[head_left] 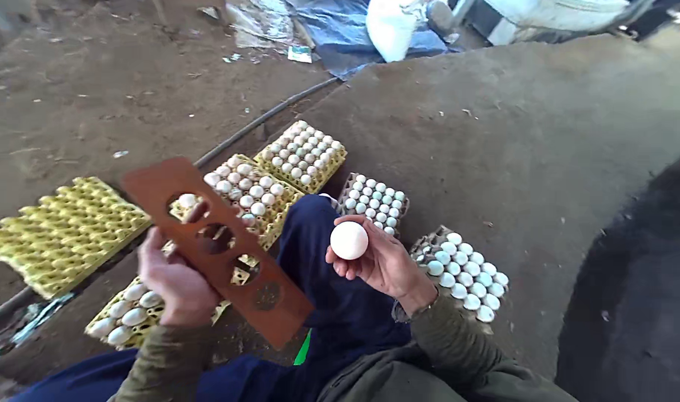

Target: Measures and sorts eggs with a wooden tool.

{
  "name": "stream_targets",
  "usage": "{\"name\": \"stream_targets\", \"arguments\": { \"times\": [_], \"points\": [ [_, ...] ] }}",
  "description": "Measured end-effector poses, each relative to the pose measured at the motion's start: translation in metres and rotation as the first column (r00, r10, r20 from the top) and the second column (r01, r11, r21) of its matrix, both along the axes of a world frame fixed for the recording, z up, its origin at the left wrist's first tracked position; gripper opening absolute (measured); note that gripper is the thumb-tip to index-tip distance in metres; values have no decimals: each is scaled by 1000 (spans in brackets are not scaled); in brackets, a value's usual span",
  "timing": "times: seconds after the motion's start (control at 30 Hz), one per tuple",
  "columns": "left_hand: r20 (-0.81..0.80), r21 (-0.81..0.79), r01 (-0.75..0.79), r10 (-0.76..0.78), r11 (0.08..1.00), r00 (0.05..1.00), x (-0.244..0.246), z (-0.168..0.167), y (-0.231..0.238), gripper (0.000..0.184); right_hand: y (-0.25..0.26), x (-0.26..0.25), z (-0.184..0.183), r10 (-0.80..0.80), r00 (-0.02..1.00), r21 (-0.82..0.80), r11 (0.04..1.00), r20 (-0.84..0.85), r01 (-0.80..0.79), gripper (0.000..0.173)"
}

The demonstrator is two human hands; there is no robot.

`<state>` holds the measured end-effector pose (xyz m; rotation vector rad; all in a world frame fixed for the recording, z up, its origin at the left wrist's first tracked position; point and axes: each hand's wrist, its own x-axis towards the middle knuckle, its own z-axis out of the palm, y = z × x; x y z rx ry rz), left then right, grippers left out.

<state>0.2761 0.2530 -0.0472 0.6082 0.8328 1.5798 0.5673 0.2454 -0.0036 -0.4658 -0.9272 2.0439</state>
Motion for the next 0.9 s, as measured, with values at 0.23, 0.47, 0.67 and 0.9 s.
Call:
{"name": "stream_targets", "arguments": {
  "times": [0.23,0.47,0.67,0.9],
  "points": [
    [-60,84,79,-74,993,995,-37,-26,5,76,-27,126,-43,-626,472,388,769,621,508,33],
    [-207,125,164,-135,979,969,-65,-42,7,50,-66,247,-134,-139,-393,242,943,909,227,61],
    [-157,153,57,-32,987,987,-58,-13,-7,38,-77,241,-184,-130,-415,212,965,900,157,62],
    [118,118,-405,392,907,912,-77,45,-31,84,-62,232,-103,-391,-351,480,849,851,218,62]
  ]
}}
